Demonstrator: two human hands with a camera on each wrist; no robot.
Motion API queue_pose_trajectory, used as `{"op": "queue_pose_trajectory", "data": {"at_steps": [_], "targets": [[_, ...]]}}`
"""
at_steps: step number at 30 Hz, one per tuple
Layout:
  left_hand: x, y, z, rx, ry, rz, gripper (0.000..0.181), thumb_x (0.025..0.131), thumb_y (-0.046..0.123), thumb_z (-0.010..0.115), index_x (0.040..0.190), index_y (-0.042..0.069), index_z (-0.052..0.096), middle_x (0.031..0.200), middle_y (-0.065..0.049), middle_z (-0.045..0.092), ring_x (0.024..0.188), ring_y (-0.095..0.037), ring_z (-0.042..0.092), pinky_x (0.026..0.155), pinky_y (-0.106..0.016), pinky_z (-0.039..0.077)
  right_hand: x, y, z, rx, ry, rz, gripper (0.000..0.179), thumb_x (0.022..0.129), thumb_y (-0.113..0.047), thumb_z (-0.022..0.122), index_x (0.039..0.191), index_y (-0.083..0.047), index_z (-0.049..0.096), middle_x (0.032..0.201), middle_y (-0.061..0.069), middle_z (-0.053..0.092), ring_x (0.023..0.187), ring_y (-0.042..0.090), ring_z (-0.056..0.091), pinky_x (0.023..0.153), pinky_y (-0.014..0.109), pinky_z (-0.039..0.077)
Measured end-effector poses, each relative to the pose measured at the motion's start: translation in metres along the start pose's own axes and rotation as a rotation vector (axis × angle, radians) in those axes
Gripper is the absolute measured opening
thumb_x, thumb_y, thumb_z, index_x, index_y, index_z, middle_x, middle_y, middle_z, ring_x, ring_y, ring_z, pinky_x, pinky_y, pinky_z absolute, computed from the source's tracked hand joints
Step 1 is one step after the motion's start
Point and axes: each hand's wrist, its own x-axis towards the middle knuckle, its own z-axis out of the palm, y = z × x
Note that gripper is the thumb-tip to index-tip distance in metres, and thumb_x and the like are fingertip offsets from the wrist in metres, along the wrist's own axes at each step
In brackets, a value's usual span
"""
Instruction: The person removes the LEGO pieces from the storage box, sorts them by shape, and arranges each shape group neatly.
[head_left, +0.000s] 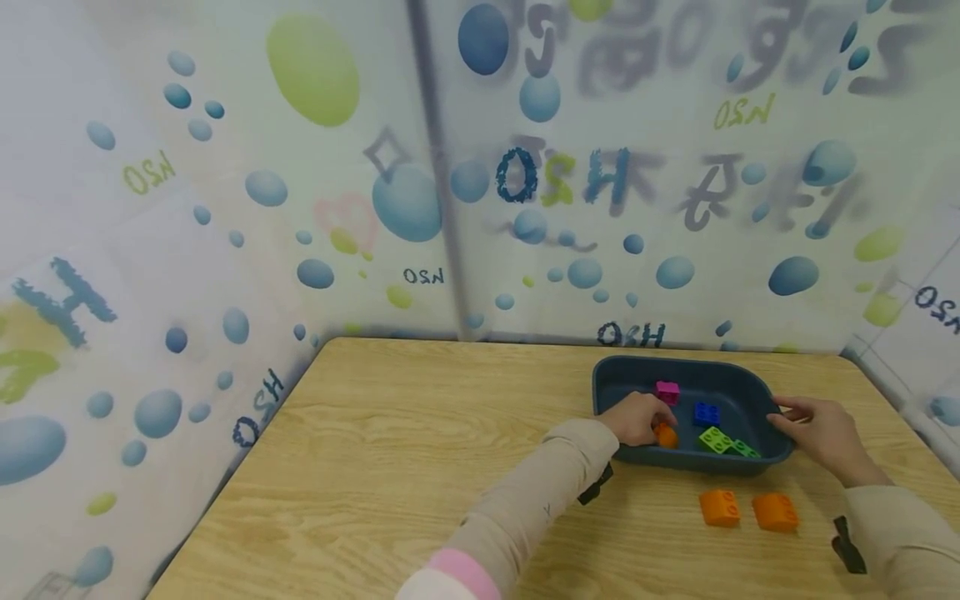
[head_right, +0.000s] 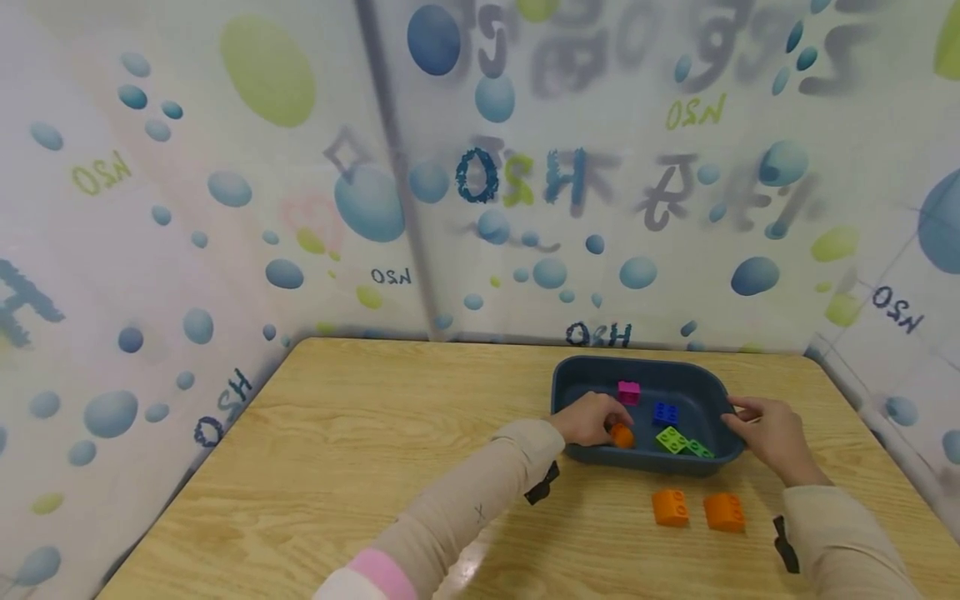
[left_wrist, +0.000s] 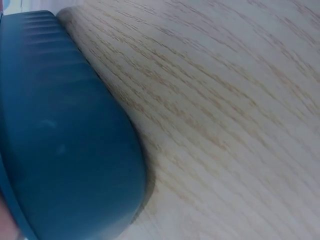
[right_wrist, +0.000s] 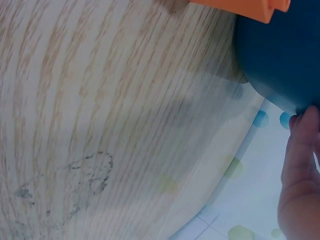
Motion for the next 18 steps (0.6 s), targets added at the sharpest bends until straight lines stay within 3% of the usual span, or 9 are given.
{"op": "queue_pose_trajectory", "data": {"at_steps": [6,13,18], "targets": [[-0.003,0.0,-0.004,0.004,0.075,0.03,0.029,0.076,0.012,0.07,0.105,0.014,0.066,0.103,0.007,0.061,0.088,-0.001,0.053,0.073,-0.007,0.038,0.0,0.0,0.0,0.004,0.004,-0.005,0.035,0.082,-0.01,0.061,0.103,0.017,0.055,0.077,0.024,0.061,0.062,0.025,0.056,0.045,0.025,0.042],[-0.011,-0.001,-0.014,-0.076,0.113,0.01,0.032,0.076,0.012,0.07,0.107,0.014,0.064,0.105,0.007,0.058,0.091,-0.001,0.052,0.074,-0.007,0.038,0.0,0.001,0.001,0.004,0.001,-0.005,0.035,0.082,-0.01,0.061,0.104,0.017,0.055,0.076,0.023,0.061,0.062,0.025,0.056,0.045,0.025,0.042],[-0.02,-0.001,-0.02,-0.1,0.129,0.069,0.034,0.077,0.013,0.069,0.111,0.011,0.062,0.105,0.005,0.057,0.092,-0.003,0.053,0.073,-0.005,0.037,0.0,0.001,0.0,0.012,-0.011,0.0,0.037,0.083,-0.011,0.06,0.105,0.018,0.054,0.076,0.022,0.061,0.057,0.02,0.055,0.044,0.025,0.042]]}}
